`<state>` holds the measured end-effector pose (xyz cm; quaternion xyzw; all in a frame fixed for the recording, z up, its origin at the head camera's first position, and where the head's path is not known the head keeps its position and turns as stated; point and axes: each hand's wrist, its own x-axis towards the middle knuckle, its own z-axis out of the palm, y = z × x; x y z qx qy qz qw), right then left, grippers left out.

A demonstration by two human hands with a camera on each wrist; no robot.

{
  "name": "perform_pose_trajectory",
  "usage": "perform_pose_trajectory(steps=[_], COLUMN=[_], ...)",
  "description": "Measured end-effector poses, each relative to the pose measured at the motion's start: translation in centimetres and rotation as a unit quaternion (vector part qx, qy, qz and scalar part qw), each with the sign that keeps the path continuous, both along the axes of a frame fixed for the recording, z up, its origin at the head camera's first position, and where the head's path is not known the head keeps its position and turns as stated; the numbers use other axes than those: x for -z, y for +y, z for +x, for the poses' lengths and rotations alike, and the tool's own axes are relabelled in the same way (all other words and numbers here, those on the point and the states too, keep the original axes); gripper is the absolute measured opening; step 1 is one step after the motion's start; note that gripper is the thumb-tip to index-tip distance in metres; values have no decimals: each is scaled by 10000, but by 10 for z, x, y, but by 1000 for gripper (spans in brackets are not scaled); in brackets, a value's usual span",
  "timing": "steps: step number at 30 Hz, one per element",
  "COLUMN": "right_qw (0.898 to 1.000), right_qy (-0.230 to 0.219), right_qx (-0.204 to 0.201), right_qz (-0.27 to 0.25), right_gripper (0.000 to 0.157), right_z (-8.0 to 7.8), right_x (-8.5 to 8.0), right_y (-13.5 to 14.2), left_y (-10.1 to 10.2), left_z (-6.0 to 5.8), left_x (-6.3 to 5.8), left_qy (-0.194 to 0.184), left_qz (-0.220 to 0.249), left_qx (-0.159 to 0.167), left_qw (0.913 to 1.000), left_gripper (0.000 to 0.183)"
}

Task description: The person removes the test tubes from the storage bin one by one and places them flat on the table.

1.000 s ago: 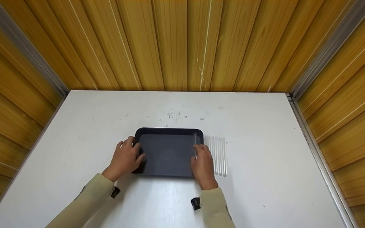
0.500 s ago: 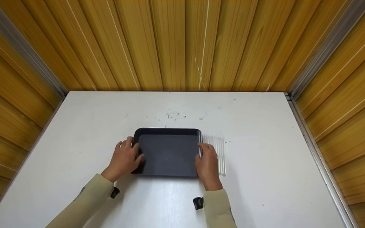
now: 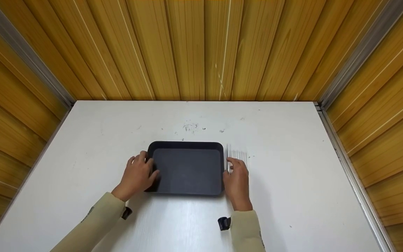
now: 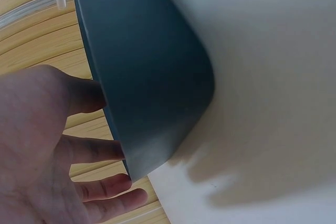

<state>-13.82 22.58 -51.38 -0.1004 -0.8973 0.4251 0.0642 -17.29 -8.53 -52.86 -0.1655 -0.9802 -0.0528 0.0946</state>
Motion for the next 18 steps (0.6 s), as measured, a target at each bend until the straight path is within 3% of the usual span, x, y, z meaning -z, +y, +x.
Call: perform_pose_trajectory(steps=[18], right_qw=[9993], right_qy=[-163], right_qx=[280], right_qz=[196], right_gripper=[41], right_z=[2], right_x=[5], right_y=[36], left_y=[-2], left_z=[0], left_x=[1], left_qy=[10], left_qz=[-12], left_qx=[37], left_qw=[10000], left_gripper=[44])
